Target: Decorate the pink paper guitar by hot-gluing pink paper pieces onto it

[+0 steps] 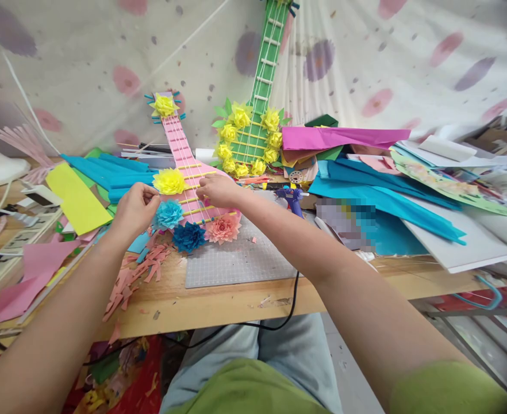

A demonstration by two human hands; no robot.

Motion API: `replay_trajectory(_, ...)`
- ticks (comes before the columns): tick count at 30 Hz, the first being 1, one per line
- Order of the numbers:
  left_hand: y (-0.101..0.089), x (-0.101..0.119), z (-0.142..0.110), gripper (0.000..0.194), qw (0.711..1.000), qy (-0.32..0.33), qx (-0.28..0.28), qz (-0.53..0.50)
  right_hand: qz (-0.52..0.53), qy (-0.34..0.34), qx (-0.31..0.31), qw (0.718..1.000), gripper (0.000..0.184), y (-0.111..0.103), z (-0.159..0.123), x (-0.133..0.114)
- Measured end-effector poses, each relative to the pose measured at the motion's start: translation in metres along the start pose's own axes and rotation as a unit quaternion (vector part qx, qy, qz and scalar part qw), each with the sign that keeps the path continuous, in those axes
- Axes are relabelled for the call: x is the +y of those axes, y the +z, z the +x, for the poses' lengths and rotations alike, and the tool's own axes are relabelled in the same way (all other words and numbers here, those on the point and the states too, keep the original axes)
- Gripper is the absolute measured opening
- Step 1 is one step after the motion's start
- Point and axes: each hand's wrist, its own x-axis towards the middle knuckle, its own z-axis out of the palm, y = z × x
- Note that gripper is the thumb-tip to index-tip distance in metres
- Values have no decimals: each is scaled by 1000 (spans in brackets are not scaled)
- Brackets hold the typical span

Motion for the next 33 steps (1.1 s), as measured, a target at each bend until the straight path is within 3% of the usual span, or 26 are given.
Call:
replay_trajectory(9, -4, 0, -4, 15, 1000, 5, 27, 9, -58, 1, -45, 997, 21, -5, 2, -7)
replay_trajectory(14, 5, 11, -5, 22, 998, 19, 48, 21, -24, 5, -10, 1000, 18, -2, -4, -6)
replay_trajectory(18, 25, 28, -12, 19, 999, 28, 44, -3, 59, 46, 35, 997, 12, -3, -19, -6)
replay_trajectory(21, 46, 42, -19, 15, 998, 46, -1, -45, 156, 112, 111, 975, 9, -2, -35, -8)
replay_trajectory(24, 65, 51, -23, 13, 990, 85, -6, -108, 261, 159, 169, 937, 6, 2, -54, -12)
replay_trajectory(29, 85, 59, -23, 18, 979, 102, -68, -163, 370, 190, 185, 890, 10, 12, -77, -21)
replay_trajectory(33, 88, 63, -21, 24, 982, 81, -52, -163, 408, 211, 198, 866, 19, 19, -83, -22)
